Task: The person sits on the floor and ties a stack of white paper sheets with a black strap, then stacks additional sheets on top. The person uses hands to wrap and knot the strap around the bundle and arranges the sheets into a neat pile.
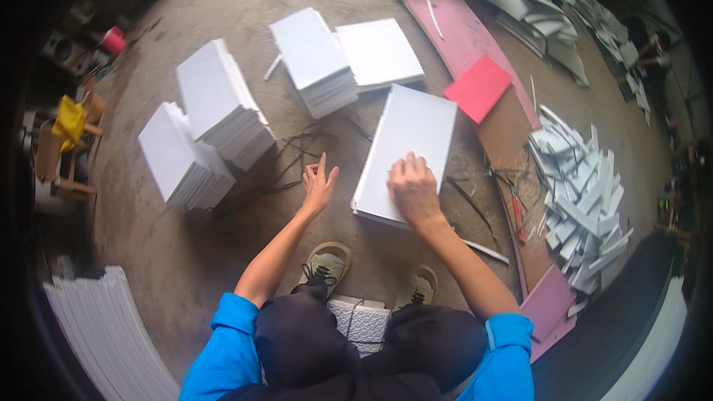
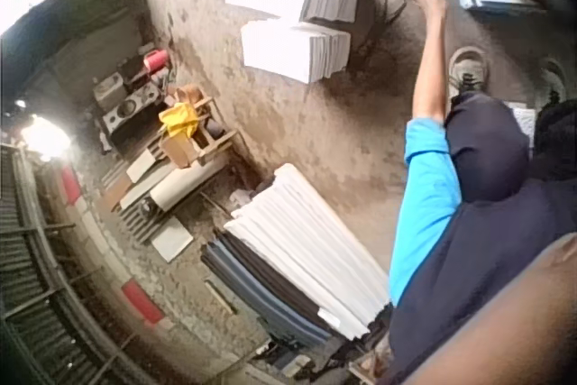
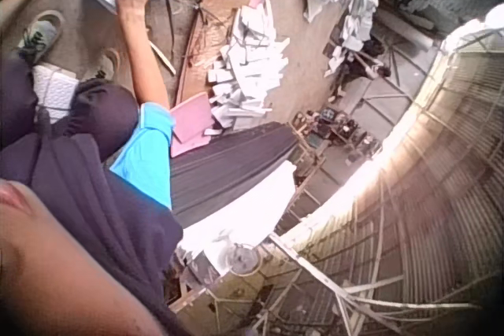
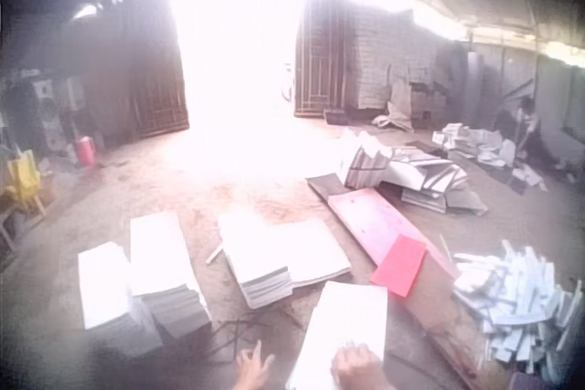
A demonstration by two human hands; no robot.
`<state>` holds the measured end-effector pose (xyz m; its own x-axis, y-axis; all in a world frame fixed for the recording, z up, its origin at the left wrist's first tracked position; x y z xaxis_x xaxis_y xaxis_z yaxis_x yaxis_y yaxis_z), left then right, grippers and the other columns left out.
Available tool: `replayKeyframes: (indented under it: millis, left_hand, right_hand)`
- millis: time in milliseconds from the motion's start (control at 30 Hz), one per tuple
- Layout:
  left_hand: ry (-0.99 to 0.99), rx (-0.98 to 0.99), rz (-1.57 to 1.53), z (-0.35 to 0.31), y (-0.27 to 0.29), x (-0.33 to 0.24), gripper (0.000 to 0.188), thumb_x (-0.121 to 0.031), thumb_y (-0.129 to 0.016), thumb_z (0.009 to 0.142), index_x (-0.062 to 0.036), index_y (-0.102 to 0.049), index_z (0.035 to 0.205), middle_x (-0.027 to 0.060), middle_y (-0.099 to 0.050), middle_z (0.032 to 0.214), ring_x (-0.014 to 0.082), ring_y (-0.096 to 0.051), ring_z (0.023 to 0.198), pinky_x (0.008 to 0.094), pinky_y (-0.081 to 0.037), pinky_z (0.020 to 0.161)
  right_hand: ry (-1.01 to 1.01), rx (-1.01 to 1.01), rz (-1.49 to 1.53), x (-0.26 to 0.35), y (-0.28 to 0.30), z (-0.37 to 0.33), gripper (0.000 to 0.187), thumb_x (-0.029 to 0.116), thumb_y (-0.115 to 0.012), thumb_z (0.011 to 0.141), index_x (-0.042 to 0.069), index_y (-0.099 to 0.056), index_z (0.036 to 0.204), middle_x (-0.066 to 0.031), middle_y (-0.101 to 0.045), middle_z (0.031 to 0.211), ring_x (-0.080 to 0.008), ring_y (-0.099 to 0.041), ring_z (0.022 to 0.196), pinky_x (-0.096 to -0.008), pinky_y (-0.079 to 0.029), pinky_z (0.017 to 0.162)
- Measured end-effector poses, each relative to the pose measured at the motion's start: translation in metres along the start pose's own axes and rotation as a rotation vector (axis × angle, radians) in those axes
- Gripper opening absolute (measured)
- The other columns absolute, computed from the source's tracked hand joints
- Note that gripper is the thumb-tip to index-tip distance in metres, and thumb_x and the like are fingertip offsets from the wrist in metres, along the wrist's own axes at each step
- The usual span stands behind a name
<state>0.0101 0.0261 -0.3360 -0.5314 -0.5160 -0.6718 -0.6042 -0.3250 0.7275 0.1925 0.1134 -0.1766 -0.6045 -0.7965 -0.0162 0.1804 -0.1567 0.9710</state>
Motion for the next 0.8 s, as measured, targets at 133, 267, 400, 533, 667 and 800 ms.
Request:
replayKeyframes:
  millis: [133, 267, 400, 533, 667, 800]
  left_hand:
    - [-0.052, -0.114, -0.052, -0.026, 0.069, 0.023, 0.055, -0.044, -0.044, 0.086, -0.0115, -0.036, 0.13, 0.0145, -0.047, 0.104, 0.0311, -0.043, 0.096, 0.0395, -0.034, 0.088]
    - [-0.088, -0.285, -0.349, -0.073, 0.131, 0.039, 0.041, -0.034, -0.047, 0.087, -0.0077, -0.047, 0.119, 0.0131, -0.055, 0.093, 0.0271, -0.051, 0.09, 0.0351, -0.039, 0.083]
    - [-0.039, -0.616, -0.467, -0.139, 0.209, 0.076, 0.028, -0.022, -0.052, 0.085, -0.0075, -0.056, 0.108, 0.0114, -0.056, 0.091, 0.0206, -0.056, 0.082, 0.0312, -0.045, 0.074]
    - [0.093, -0.91, -0.454, -0.188, 0.286, 0.147, 0.023, -0.017, -0.052, 0.084, -0.007, -0.058, 0.104, 0.0083, -0.057, 0.088, 0.0178, -0.058, 0.08, 0.0299, -0.046, 0.072]
    - [0.104, -0.929, -0.484, -0.175, 0.316, 0.159, 0.025, -0.017, -0.052, 0.083, -0.0064, -0.057, 0.105, 0.0084, -0.057, 0.09, 0.018, -0.057, 0.079, 0.0295, -0.046, 0.074]
    - [0.091, -0.875, -0.301, -0.153, 0.323, 0.181, 0.033, -0.014, -0.055, 0.081, -0.0075, -0.054, 0.113, 0.0083, -0.055, 0.102, 0.0207, -0.052, 0.094, 0.0308, -0.041, 0.083]
  right_hand:
    - [0.164, 0.039, 0.007, -0.004, -0.002, -0.007, 0.038, 0.014, -0.06, 0.068, -0.008, -0.055, 0.099, -0.0244, -0.056, 0.102, -0.0292, -0.053, 0.085, -0.0326, -0.047, 0.076]
    - [0.192, 0.215, -0.094, 0.005, -0.006, 0.005, 0.019, 0.014, -0.06, 0.068, -0.002, -0.057, 0.078, -0.0169, -0.059, 0.08, -0.027, -0.056, 0.085, -0.0328, -0.049, 0.071]
    - [0.155, 0.438, -0.261, 0.014, -0.003, 0.043, 0.024, 0.022, -0.056, 0.072, 0.0, -0.063, 0.071, -0.0184, -0.063, 0.077, -0.0317, -0.062, 0.076, -0.0404, -0.05, 0.065]
    - [0.214, 0.419, -0.117, 0.099, 0.017, 0.088, 0.027, 0.025, -0.054, 0.074, -0.001, -0.063, 0.072, -0.0214, -0.062, 0.077, -0.0345, -0.061, 0.077, -0.0438, -0.049, 0.069]
    - [0.289, 0.432, 0.216, 0.185, 0.006, 0.131, 0.029, 0.027, -0.054, 0.078, 0.0, -0.063, 0.083, -0.0204, -0.062, 0.084, -0.0359, -0.059, 0.083, -0.0416, -0.047, 0.072]
    - [0.442, 0.388, 0.498, 0.3, -0.008, 0.154, 0.031, 0.024, -0.055, 0.08, -0.002, -0.06, 0.097, -0.0214, -0.06, 0.094, -0.0348, -0.057, 0.091, -0.0389, -0.046, 0.078]
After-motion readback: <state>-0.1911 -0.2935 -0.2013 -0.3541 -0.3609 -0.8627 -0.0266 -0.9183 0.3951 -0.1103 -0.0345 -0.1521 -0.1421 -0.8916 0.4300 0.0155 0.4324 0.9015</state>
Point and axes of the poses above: each hand's wrist, its own z-axis towards the middle knuckle, its own y-axis out of the back of the hand, x = y × z, the point moved 4 cm from there along z, towards the middle knuckle
